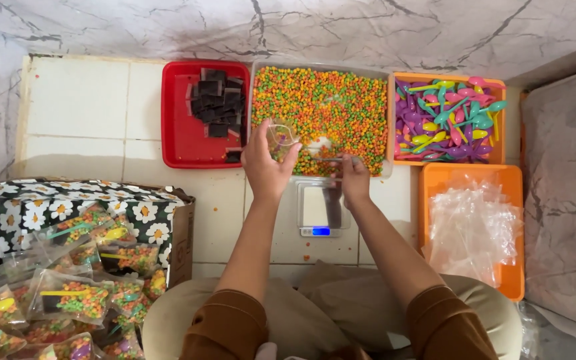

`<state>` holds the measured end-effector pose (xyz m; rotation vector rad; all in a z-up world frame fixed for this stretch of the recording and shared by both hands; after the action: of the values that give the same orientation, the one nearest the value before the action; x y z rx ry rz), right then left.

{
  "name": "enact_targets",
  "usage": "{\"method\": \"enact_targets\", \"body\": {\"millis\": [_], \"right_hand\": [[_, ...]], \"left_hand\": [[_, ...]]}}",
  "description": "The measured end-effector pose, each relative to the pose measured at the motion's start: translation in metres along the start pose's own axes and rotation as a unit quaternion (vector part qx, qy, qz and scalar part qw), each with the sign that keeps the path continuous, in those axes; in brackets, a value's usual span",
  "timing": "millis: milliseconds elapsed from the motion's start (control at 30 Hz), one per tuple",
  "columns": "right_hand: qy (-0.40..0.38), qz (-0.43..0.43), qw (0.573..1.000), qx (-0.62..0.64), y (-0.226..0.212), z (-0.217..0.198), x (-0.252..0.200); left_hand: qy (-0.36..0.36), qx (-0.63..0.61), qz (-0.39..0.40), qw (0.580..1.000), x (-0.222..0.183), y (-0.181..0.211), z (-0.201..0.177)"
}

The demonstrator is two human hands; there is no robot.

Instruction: Portioning small colorful candies into plastic bags using a spoon and a digital scale.

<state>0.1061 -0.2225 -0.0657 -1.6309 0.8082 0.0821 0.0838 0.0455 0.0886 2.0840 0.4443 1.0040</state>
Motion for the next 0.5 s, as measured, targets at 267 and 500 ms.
{"method": "enact_targets", "body": {"millis": [267,500], "right_hand": [[0.041,0.012,0.998,0.04,-0.026,-0.024,0.016],[0.041,-0.092,0.992,0.074,-0.113,-0.039,0.012]], "left_hand": [[-0.001,0.018,0.028,0.999,-0.004,0.0,0.004],[-0.006,0.097,0.05,0.994,-0.008,-0.006,0.013]]}}
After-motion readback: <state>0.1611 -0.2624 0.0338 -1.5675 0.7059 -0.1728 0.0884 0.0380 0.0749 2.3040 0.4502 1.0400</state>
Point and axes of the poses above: each hand's wrist, its own x-axis towards the middle knuckle, its own z-axis out of the palm, y = z × x, the point moved 9 cm from there along x, towards the middle knuckle, and after that the axes turned 12 degrees about y, right-handed, at the moved point
